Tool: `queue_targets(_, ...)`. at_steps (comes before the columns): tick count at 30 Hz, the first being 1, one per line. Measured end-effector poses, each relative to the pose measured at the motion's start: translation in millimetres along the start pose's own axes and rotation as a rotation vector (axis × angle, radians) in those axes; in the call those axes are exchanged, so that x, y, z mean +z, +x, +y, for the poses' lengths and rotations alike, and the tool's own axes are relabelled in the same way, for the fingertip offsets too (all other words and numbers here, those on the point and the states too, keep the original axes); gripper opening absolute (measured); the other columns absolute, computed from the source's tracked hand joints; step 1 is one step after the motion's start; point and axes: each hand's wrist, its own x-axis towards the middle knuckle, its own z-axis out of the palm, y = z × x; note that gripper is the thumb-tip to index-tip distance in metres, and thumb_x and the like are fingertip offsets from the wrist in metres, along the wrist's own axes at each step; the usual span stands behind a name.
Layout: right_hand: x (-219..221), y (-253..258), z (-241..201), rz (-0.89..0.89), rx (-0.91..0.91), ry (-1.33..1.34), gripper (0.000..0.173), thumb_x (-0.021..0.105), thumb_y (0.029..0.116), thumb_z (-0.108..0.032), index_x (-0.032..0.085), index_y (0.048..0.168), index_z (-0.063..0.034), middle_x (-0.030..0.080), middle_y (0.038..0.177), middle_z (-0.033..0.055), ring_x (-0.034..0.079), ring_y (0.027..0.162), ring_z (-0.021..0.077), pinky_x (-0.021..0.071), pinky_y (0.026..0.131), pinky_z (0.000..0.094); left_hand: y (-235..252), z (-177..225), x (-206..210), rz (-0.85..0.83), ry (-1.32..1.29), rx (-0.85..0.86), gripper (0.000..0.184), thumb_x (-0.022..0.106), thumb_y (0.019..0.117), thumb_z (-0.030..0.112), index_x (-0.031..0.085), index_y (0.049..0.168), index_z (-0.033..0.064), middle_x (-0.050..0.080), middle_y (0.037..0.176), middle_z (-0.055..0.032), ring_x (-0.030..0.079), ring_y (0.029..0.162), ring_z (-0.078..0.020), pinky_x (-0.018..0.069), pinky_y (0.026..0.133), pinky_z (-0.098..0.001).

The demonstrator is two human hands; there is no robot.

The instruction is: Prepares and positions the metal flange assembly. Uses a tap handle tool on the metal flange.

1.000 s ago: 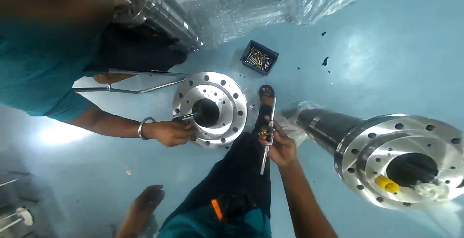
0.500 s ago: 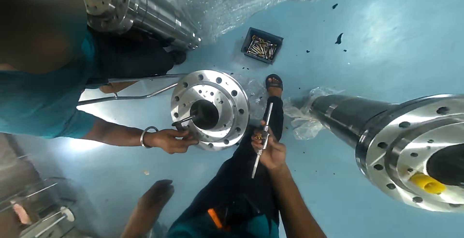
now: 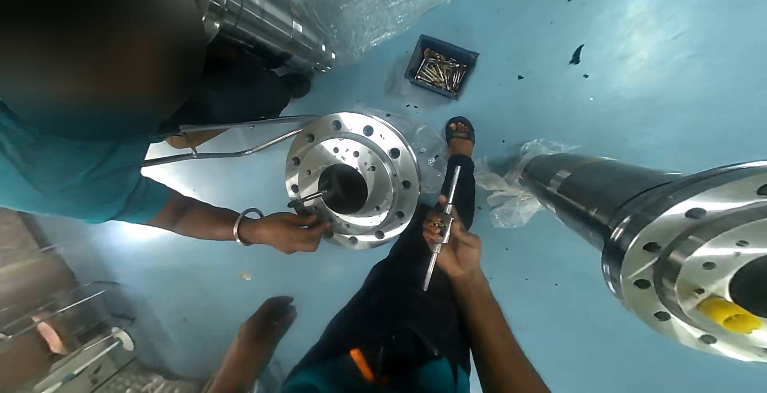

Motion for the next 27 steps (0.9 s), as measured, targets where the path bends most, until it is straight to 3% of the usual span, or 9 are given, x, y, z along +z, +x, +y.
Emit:
queue_targets(12, -6.1, -1.4, 1.5, -0.009, 0.019, 0.001, 0.049, 0.074, 0.0907, -0.021, 0.063, 0.138, -0.0142, 0.07, 0.121, 0.008, 0.069, 0.092, 0.013, 0.0578, 0.079, 0.0242, 9.7, -6.1, 6.6, 0.002, -0.003, 0.047, 0.032, 0.061, 0.1018, 0.014, 0.061, 0.128, -0.004, 0.071, 0.114, -0.014, 0.07, 0.1, -0.014, 0.057, 0.09, -0.028)
queue_targets(18, -3.1, -5.2, 0.0, 0.072, 0.019, -0.081, 0.049, 0.078, 0.087, -0.026, 0.065, 0.134, -0.018, 0.071, 0.114, 0.0049, 0.069, 0.089, 0.0112, 0.059, 0.076, 0.0241, 20.3, -35.0, 6.5, -0.019, 0.003, 0.095, 0.038, 0.063, 0.0991, 0.024, 0.062, 0.13, 0.0018, 0.072, 0.112, -0.0095, 0.071, 0.098, -0.0147, 0.0594, 0.088, -0.0321)
queue_targets(23, -4.6, -4.4, -2.4, 0.047, 0.033, -0.025, 0.049, 0.077, 0.0871, -0.02, 0.067, 0.135, -0.0157, 0.072, 0.115, 0.0065, 0.07, 0.089, 0.0126, 0.0591, 0.079, 0.0252, 4.3, 13.2, 12.3, -0.038, -0.008, -0.005, 0.035, 0.059, 0.1027, 0.012, 0.058, 0.132, -0.0074, 0.069, 0.119, -0.0177, 0.068, 0.105, -0.0165, 0.0547, 0.094, -0.03)
queue_targets(27, -8.4, -6.8, -6.3, 0.063, 0.048, -0.052, 0.049, 0.078, 0.0859, -0.022, 0.066, 0.134, -0.016, 0.072, 0.106, 0.0066, 0.069, 0.085, 0.012, 0.0586, 0.076, 0.0245, 23.7, -35.8, 13.7, -0.057, -0.037, 0.071, 0.038, 0.066, 0.099, 0.023, 0.062, 0.131, 0.0017, 0.072, 0.113, -0.0103, 0.071, 0.1, -0.0148, 0.059, 0.09, -0.0324)
